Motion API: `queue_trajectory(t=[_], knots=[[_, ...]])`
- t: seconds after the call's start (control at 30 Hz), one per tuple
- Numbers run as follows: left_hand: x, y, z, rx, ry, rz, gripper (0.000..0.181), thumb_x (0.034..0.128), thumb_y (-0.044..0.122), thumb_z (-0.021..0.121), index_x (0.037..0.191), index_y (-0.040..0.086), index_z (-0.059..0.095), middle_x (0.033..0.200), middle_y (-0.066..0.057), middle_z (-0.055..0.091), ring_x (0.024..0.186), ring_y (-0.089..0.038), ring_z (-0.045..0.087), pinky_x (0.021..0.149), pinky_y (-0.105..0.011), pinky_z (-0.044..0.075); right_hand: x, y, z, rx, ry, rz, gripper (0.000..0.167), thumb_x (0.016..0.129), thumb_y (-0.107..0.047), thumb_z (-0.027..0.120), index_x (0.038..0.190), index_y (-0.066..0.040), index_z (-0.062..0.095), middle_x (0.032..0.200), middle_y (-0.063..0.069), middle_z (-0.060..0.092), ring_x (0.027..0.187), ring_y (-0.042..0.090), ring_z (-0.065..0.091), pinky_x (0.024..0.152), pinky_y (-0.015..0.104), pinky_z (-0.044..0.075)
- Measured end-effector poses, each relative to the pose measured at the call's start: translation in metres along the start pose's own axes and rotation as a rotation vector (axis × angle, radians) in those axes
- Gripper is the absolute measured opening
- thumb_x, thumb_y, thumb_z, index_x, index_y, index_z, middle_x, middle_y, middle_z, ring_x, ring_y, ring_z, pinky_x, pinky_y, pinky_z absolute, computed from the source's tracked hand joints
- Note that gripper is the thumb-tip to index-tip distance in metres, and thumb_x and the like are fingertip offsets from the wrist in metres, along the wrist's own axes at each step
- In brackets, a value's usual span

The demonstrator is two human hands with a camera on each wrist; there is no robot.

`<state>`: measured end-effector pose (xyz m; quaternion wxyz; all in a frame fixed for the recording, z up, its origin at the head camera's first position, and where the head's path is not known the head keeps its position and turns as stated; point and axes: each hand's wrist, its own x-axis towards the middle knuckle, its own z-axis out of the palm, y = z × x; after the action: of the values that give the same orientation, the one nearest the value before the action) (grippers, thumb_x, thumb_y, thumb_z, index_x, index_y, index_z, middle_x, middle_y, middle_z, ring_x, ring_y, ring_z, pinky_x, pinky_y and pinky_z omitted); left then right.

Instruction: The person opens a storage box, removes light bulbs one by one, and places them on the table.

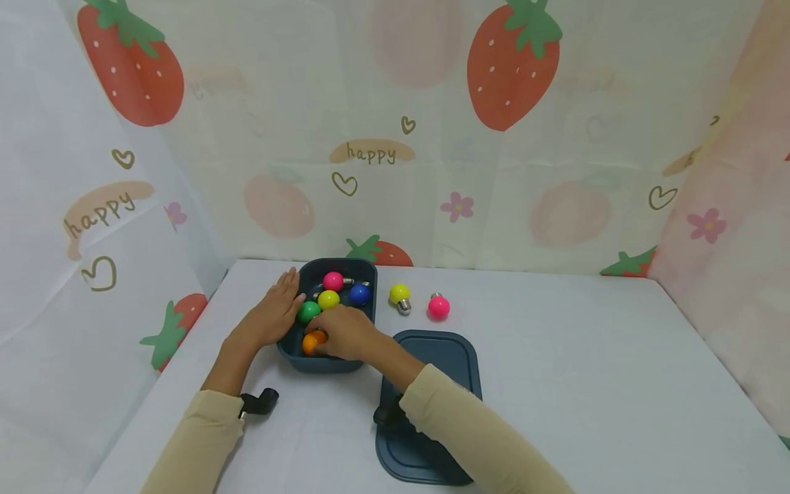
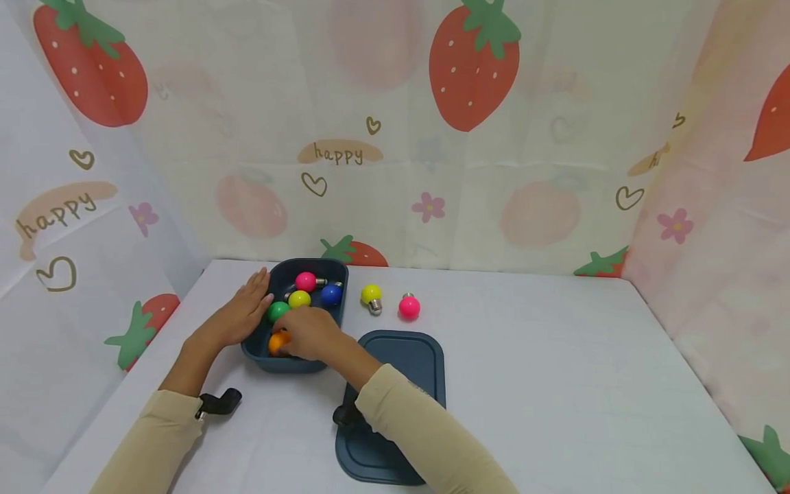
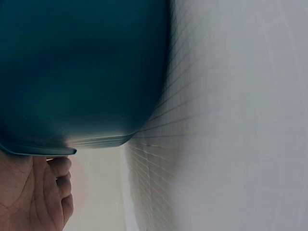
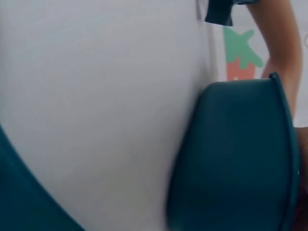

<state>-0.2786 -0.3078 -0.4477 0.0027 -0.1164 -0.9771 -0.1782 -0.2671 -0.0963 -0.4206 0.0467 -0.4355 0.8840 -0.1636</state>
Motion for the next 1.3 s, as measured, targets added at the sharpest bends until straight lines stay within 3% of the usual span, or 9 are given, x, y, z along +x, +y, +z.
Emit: queue_trajectory(t=[0.3,0.73,0.9,1.03,1.3], knots=[[-0.001,0.003,-0.002,0.006,-0.006,-0.018,0.063,0.1125,0.029,0.030,0.158,-0.009,0.009,0.167,-0.025,0.003,0.154,-0.042,0.002,0.122,-0.059,0.007,-0.018,-0.001,-0.022,-0.004,0.037,0.023,0.042,0.092,-0.038,0.076,0.130,-0.020,0.072,0.120,-0.006,0.072,0.097,0.009,0.060,0.089,0.022,0.051],[-0.002,0.003,0.000,0.017,-0.013,-0.044,0.065,0.1124,0.032,0.029,0.158,-0.009,0.008,0.167,-0.025,0.002,0.154,-0.042,0.002,0.122,-0.060,0.008,-0.050,0.010,-0.041,0.105,0.102,0.080,0.045,0.092,-0.038,0.076,0.132,-0.019,0.070,0.127,-0.003,0.071,0.109,0.020,0.064,0.086,0.022,0.054],[-0.002,0.005,-0.002,0.020,-0.012,-0.039,0.065,0.1124,0.031,0.030,0.158,-0.009,0.008,0.167,-0.026,0.002,0.154,-0.042,0.001,0.122,-0.060,0.008,-0.064,0.018,-0.047,0.143,0.130,0.137,0.045,0.091,-0.037,0.077,0.134,-0.023,0.069,0.122,-0.004,0.071,0.103,0.018,0.063,0.076,0.019,0.054],[-0.002,0.004,-0.003,0.026,-0.007,-0.029,0.065,0.1124,0.031,0.029,0.158,-0.009,0.007,0.167,-0.026,0.002,0.154,-0.043,0.001,0.122,-0.060,0.008,-0.074,0.027,-0.051,0.170,0.169,0.128,0.045,0.092,-0.031,0.078,0.134,-0.021,0.069,0.113,-0.002,0.071,0.097,0.016,0.061,0.071,0.018,0.052],[-0.005,0.004,0.000,0.014,-0.008,-0.024,0.065,0.1123,0.030,0.030,0.158,-0.009,0.007,0.167,-0.026,0.002,0.154,-0.043,0.001,0.121,-0.060,0.008,-0.089,0.043,-0.053,0.254,0.229,0.082,0.043,0.092,-0.021,0.078,0.134,-0.012,0.068,0.121,0.003,0.072,0.102,0.020,0.066,0.079,0.021,0.056]])
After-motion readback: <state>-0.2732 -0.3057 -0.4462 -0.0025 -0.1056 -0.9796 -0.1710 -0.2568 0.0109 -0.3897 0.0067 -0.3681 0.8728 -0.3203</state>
